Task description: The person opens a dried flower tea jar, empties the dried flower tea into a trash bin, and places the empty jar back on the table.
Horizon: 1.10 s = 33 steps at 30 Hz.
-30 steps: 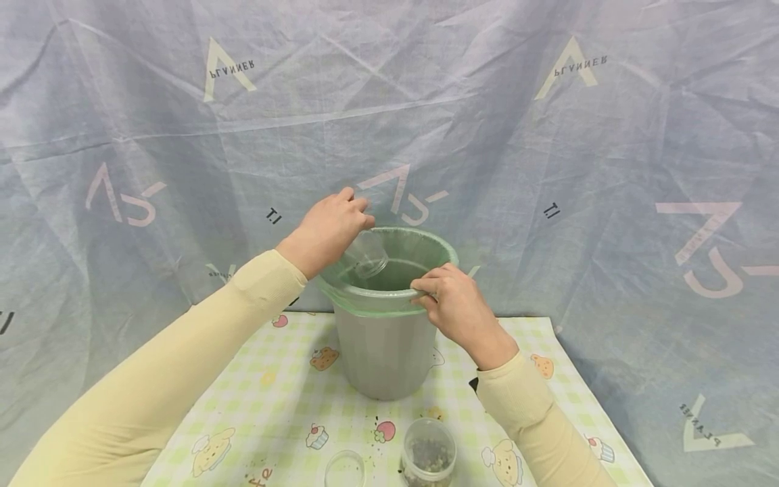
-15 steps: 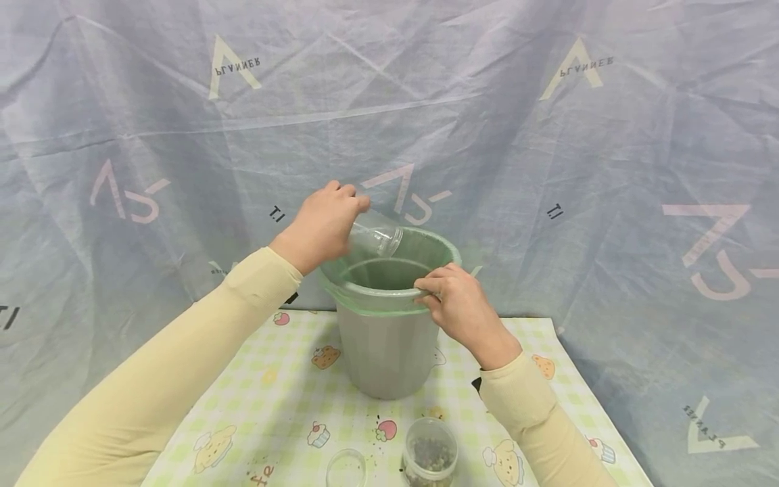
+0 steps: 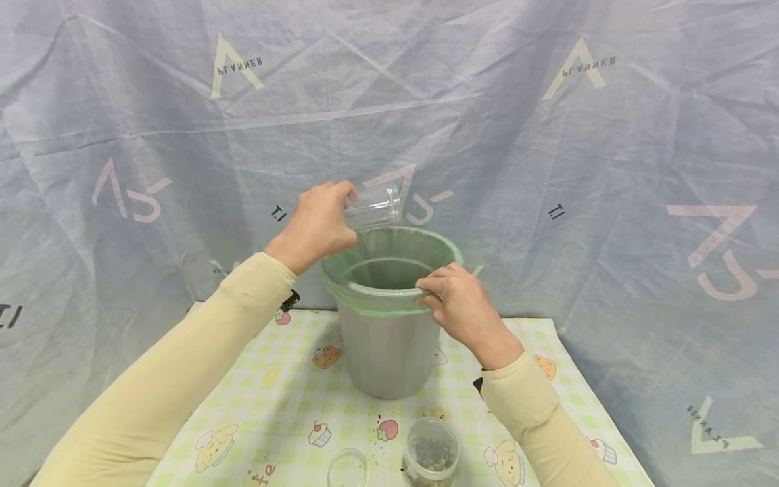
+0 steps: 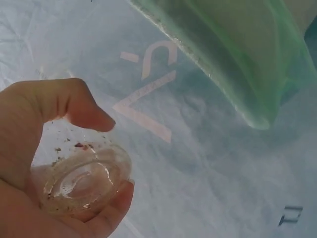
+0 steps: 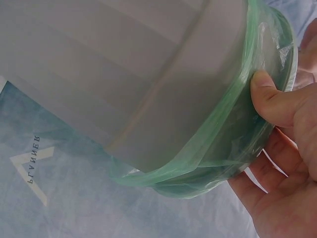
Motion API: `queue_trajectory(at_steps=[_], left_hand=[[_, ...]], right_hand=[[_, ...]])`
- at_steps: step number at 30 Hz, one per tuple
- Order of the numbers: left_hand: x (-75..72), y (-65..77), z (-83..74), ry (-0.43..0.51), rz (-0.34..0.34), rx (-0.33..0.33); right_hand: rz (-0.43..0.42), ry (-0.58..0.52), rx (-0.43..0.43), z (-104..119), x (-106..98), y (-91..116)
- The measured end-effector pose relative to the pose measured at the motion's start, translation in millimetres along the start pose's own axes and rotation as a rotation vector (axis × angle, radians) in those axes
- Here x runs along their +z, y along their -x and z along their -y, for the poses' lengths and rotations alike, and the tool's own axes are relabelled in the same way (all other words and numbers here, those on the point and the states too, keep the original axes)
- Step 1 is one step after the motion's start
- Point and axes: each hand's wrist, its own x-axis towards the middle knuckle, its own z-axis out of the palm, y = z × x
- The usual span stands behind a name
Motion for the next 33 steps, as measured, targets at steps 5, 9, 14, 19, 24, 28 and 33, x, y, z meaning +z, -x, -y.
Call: queue_trajectory(at_steps=[5,9,14,19,24,28,33], left_hand=[[1.0,1.5,3.2,0.089,-0.011,-0.057],[1.2,3.5,4.8,0.147,-0.028,-0.109],[1.0,6.5,4.4,0.190,-0.035,-0.171],[0.8,10.1,2.6,0.261,-0.015,-0.237],[1.6,14.4,2.4,0.315,-0.024,-0.277],[1.0,19.3,2.3,0.348,-0.037,-0.299],[-0.6,27.1,3.3,0.417,-0.059,-0.332]], right_hand=[[-0.006,-0.002,-0.004,0,0,0],[-0.009,0.003,-0.006,1,1,-1],[0.000,0.009,-0.006,2,2,-2],[0.001,0.011,-0.001,2,2,-2],[0.005,0.015,0.001,2,2,-2],[0.010,0.016,-0.001,2,2,-1],[0.015,0.014,0.003,3,1,-2]])
